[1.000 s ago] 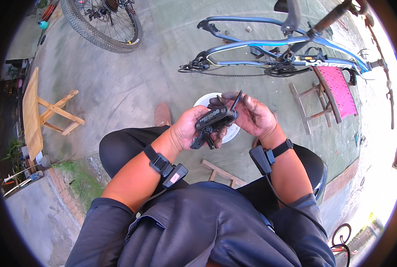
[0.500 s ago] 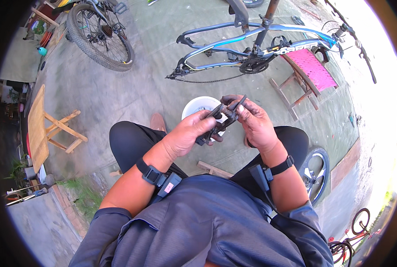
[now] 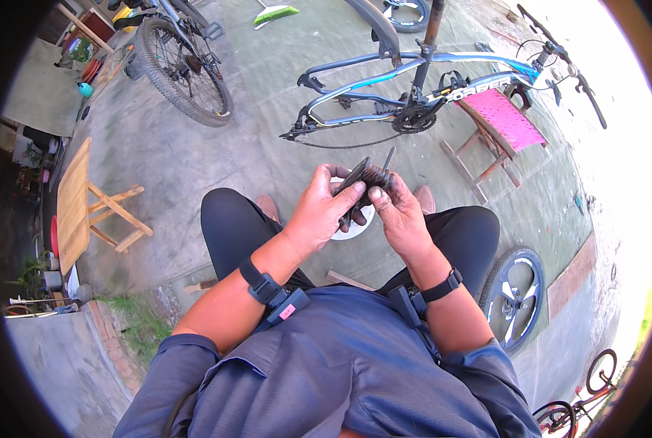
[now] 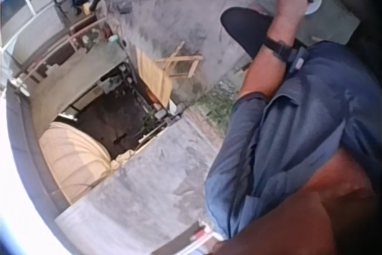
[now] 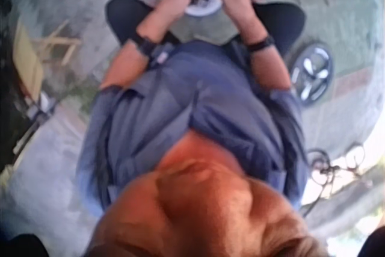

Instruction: The person removes the rear derailleur from a bicycle frame by hand and then uses a hex wrench to disassemble components over a bucket.

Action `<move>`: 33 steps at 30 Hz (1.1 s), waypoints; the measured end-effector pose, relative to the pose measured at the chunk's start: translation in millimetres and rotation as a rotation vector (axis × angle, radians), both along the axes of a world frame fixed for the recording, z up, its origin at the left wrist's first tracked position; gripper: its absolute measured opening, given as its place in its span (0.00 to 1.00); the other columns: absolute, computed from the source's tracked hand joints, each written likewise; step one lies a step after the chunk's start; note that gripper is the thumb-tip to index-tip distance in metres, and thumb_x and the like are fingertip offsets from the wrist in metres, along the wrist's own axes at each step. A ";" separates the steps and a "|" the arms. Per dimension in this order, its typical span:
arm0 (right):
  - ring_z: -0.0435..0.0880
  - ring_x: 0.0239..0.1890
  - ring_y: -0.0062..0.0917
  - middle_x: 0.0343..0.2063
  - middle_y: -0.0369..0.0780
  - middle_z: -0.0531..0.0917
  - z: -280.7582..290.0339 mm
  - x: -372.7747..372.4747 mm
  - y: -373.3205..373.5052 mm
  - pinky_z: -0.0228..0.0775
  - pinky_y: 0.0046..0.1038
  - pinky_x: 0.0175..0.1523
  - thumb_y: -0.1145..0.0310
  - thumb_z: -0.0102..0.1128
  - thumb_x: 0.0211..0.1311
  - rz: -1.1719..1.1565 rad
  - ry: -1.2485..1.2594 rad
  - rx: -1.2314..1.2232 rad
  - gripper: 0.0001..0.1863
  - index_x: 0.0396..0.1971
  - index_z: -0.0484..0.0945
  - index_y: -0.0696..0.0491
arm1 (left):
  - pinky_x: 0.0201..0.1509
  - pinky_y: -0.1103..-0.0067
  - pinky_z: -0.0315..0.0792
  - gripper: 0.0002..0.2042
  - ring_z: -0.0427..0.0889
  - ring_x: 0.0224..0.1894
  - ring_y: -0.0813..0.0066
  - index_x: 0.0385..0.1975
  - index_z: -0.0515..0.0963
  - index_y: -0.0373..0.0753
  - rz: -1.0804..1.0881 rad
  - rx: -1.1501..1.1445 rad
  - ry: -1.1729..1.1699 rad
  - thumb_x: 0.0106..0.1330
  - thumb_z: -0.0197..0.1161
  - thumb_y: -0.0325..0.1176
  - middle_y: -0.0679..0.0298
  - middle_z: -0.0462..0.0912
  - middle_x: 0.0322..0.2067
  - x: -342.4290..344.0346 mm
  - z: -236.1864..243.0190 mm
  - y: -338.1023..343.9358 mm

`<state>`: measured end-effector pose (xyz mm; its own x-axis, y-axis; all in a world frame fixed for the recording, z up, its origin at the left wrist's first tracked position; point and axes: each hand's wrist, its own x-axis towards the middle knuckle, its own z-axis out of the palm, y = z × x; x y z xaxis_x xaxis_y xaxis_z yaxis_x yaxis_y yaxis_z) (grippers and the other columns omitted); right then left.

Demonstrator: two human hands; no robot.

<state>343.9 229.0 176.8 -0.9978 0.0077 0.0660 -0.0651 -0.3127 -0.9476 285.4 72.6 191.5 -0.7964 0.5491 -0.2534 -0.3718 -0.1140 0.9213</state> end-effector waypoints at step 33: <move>0.81 0.45 0.24 0.42 0.41 0.83 -20.1 -28.7 -20.6 0.74 0.29 0.51 0.74 0.60 0.64 0.061 -0.221 -0.056 0.13 0.47 0.76 0.60 | 0.23 0.82 0.73 0.14 0.82 0.26 0.74 0.45 0.70 0.36 -0.006 -0.095 -0.306 0.73 0.53 0.42 0.59 0.81 0.36 18.2 -34.2 -41.8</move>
